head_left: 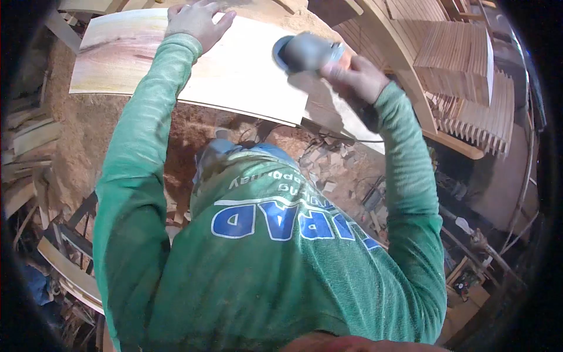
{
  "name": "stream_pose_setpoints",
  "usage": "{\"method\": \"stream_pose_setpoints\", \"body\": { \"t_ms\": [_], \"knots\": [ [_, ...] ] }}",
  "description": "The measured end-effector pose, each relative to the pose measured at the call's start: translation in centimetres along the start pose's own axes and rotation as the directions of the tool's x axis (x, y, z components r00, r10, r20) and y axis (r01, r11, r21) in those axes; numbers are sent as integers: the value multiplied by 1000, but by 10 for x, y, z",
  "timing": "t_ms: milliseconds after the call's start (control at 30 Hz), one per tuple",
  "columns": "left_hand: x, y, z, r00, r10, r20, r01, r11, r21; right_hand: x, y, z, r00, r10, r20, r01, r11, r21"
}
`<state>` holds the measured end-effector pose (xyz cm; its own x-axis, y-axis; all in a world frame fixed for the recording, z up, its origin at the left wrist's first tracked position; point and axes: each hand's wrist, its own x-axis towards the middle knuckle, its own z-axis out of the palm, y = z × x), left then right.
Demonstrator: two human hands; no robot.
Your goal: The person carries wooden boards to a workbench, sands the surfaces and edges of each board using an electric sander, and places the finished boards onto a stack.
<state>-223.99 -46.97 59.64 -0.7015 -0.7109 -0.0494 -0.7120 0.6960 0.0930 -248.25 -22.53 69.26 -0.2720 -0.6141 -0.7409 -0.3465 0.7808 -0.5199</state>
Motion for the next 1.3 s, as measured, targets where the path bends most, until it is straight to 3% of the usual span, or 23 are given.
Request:
{"method": "stream_pose_setpoints", "body": {
  "t_ms": [33,133,267,333,400,467,533,633,667,733,800,833,933,967,1000,1100,1200,1300],
  "knots": [
    [1,-1,0,1000,2,-1,-2,1000,-22,-7,-13,8,970,-213,-119,234,950,206],
    [0,1,-1,1000,6,-1,-6,998,-58,12,-18,-21,999,-31,-35,34,997,73],
    [0,0,5,999,-3,-49,2,1000,-15,-2,6,4,976,-215,-35,218,971,96],
    [-3,0,3,996,-4,-95,0,999,-39,-19,9,12,995,-33,91,47,985,-164],
    [-8,5,-7,991,-7,-130,-8,994,-111,-47,9,40,947,-259,192,252,966,59],
    [-7,1,0,985,20,-174,-47,987,-152,-59,1,51,924,-280,259,321,938,-130],
    [-9,-1,0,983,27,-184,-58,984,-166,-54,3,60,886,-417,200,444,889,-110],
    [-10,2,-5,990,17,-142,-40,986,-159,-48,-10,43,965,-135,224,138,990,1],
    [-10,4,-9,992,15,-126,-35,986,-160,-49,-8,47,973,-163,164,141,981,135],
    [-9,5,-13,991,5,-132,-27,986,-167,-45,-2,51,945,-265,194,248,963,108],
    [-10,4,-9,985,-6,-170,-25,984,-179,-50,-6,60,943,-240,233,266,960,-91],
    [-7,0,-3,990,8,-144,-30,987,-157,-48,-4,66,894,-420,158,443,882,-163],
    [-2,-4,4,997,25,-68,-31,995,-97,-41,-16,46,925,-253,284,280,959,-56],
    [-3,-3,2,998,16,-53,-20,996,-81,-32,-11,39,950,-221,223,250,962,-111],
    [-3,-2,0,999,6,-40,-9,998,-65,-31,-23,33,958,-229,171,245,967,-74],
    [3,-13,25,976,50,-211,-69,994,-86,-9,-26,13,986,-150,70,144,987,76],
    [5,-14,26,975,66,-213,-86,993,-84,7,-28,-11,998,-52,-19,54,992,114],
    [1,-5,3,1000,17,-24,-19,996,-83,1,-18,-6,999,-34,0,33,992,121]
  ]
}}
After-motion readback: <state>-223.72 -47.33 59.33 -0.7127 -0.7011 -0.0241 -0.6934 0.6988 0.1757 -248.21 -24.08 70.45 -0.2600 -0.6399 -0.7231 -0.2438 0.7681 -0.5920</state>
